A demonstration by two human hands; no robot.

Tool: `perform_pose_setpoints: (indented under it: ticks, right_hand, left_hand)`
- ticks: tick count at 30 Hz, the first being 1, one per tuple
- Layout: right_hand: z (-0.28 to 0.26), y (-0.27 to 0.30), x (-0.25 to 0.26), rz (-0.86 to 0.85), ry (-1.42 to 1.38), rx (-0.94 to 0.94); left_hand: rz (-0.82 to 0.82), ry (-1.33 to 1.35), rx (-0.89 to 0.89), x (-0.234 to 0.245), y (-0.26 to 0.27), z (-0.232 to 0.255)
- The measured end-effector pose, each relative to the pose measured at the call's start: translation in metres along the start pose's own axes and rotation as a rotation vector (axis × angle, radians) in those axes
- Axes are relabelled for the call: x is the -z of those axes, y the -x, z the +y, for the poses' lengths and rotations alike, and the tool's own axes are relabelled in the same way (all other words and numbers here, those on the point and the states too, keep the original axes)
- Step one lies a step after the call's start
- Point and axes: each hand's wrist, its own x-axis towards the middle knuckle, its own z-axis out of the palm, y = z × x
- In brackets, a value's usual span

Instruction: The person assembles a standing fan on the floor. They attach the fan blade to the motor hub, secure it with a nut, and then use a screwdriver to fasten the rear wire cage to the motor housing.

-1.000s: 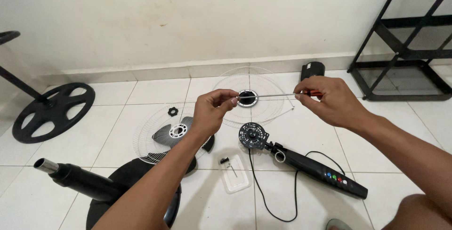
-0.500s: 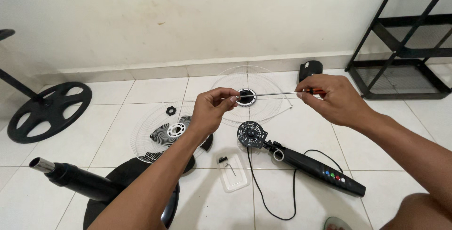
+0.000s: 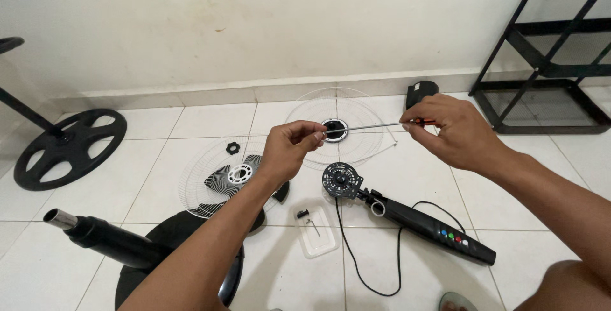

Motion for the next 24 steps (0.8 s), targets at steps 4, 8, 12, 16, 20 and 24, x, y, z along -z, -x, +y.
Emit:
perform_pose_setpoints:
  ticks: [4,8,12,16,20,24]
  right_hand:
    - [-0.002,0.002,0.001,-0.008,0.058,0.056]
    - [-0.005,0.002,0.003,0.011,0.099,0.128]
    - [-0.005,0.002,0.004,-0.063,0.052,0.08]
    - [-0.004,0.001,0.004,-0.098,0.042,0.047]
    - [0.0,0.002,0.003,-0.126,-0.039,-0.037]
    - [0.0,0.001,-0.002,-0.16,-0.012,-0.038]
  left_hand:
    - [0.004,-0.092,0.041,0.0,0.003,0.003]
    - [0.005,-0.123,0.016,-0.001,0.006,0.003]
    - [0.022,-0.129,0.018,0.0,0.006,0.003]
    - [0.011,-0.149,-0.019,-0.001,0.007,0.007]
    - [0.007,-0.301,-0.026,-0.002,0.012,0.012]
    - [-0.063,-0.453,-0.14,-0.006,0.012,0.008]
